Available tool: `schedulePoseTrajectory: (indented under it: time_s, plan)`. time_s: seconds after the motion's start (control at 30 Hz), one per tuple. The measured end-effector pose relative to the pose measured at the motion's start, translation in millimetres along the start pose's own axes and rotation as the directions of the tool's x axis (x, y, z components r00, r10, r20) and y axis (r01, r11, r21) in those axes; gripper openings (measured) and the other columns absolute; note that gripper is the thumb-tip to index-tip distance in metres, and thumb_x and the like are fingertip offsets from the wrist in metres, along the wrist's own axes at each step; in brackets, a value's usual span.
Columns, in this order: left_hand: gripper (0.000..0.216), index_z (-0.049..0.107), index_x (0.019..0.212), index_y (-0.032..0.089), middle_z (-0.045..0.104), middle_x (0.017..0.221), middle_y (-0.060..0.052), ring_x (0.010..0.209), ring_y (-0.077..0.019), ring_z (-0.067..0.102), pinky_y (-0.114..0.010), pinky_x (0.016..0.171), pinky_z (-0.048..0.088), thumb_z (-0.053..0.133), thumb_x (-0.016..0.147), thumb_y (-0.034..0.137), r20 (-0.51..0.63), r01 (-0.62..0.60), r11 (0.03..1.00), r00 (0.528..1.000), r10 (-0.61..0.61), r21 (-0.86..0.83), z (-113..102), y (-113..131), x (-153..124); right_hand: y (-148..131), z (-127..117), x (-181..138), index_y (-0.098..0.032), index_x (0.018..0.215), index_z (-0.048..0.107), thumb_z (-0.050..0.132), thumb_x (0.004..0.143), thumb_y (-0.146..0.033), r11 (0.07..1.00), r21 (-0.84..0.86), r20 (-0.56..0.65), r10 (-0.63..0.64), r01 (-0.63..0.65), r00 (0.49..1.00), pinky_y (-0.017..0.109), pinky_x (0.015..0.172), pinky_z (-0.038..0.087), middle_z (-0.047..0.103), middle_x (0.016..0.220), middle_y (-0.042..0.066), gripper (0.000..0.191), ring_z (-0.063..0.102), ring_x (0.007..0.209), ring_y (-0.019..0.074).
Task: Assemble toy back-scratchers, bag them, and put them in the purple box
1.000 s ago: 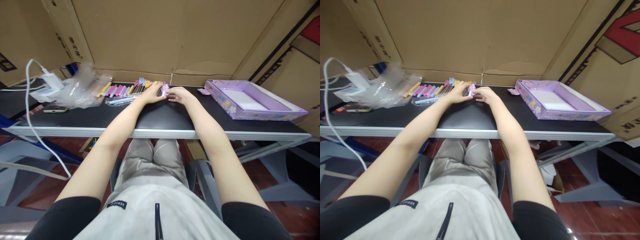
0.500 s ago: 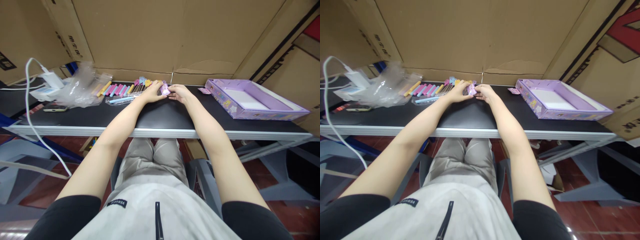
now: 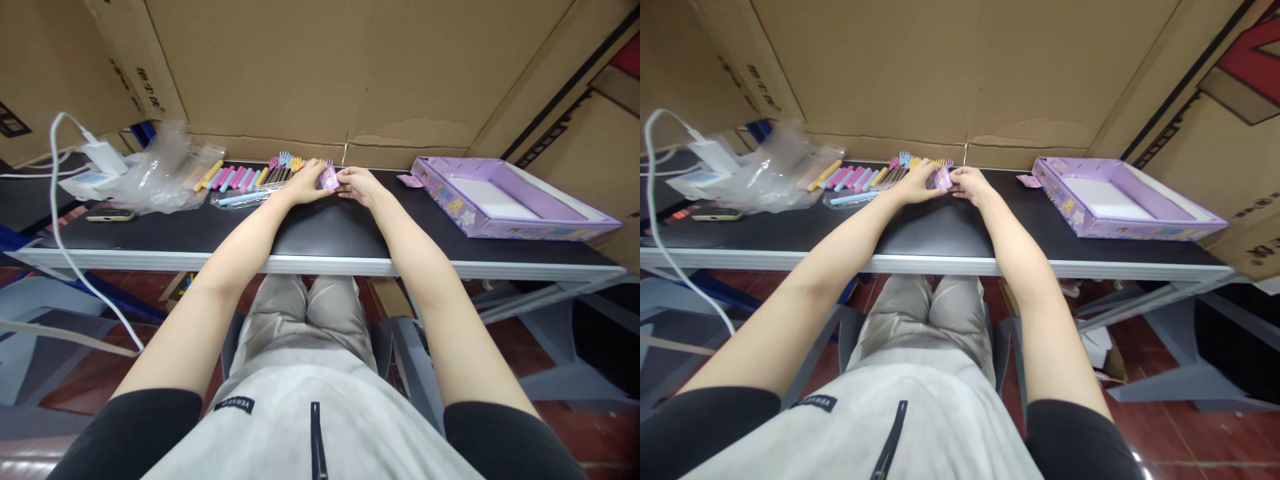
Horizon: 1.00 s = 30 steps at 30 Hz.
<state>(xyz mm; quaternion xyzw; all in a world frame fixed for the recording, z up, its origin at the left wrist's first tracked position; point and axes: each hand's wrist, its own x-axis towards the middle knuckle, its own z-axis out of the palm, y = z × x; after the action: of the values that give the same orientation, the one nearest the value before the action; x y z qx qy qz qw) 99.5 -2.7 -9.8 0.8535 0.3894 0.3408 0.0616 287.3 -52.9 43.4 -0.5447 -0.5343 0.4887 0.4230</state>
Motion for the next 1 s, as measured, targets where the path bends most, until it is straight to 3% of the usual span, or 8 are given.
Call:
schedulePoseTrajectory:
  time_s: [0.4,0.6,0.73,1.0]
  plan:
    - [0.065,0.067,0.142,0.020,0.065,0.141,-0.018,0.140,-0.0419,0.064,-0.059,0.125,0.049,0.087,0.086,0.047,-0.004,-0.006,1.000,1.000,0.006,-0.010,1,-1,-1,2,-1,1,-0.020,0.082,0.056,0.067,0.101,-0.002,0.999,0.021,-0.004,-0.025,0.025,1.000,0.028,0.086,0.055,0.064,0.068,-0.005,0.028,0.062,0.065,0.0081]
    - [0.068,0.067,0.143,0.016,0.065,0.142,-0.022,0.139,-0.0444,0.065,-0.061,0.124,0.050,0.087,0.086,0.048,0.004,0.049,0.999,0.999,-0.049,0.003,-4,10,-2,1,-3,3,-0.020,0.084,0.057,0.062,0.103,-0.002,1.000,-0.009,-0.010,-0.026,0.026,1.000,0.025,0.078,0.054,0.066,0.074,-0.004,0.026,0.064,0.064,0.0083]
    - [0.071,0.066,0.145,0.019,0.065,0.142,-0.020,0.140,-0.0440,0.065,-0.060,0.124,0.050,0.089,0.085,0.050,-0.005,0.051,0.999,0.999,-0.051,-0.006,-4,6,-1,-3,-9,1,-0.020,0.092,0.058,0.065,0.091,0.007,0.986,-0.120,-0.042,-0.122,0.116,0.992,0.025,0.075,0.055,0.070,0.085,-0.003,0.028,0.069,0.069,0.0105]
    - [0.073,0.064,0.152,0.021,0.065,0.143,-0.019,0.142,-0.0441,0.064,-0.061,0.125,0.049,0.086,0.087,0.046,-0.021,0.025,1.000,0.999,-0.025,0.011,-1,-7,1,1,-14,2,-0.022,0.106,0.065,0.081,0.071,0.011,0.945,-0.256,0.099,-0.182,0.202,0.978,0.028,0.077,0.060,0.073,0.090,-0.002,0.051,0.070,0.075,0.0146]
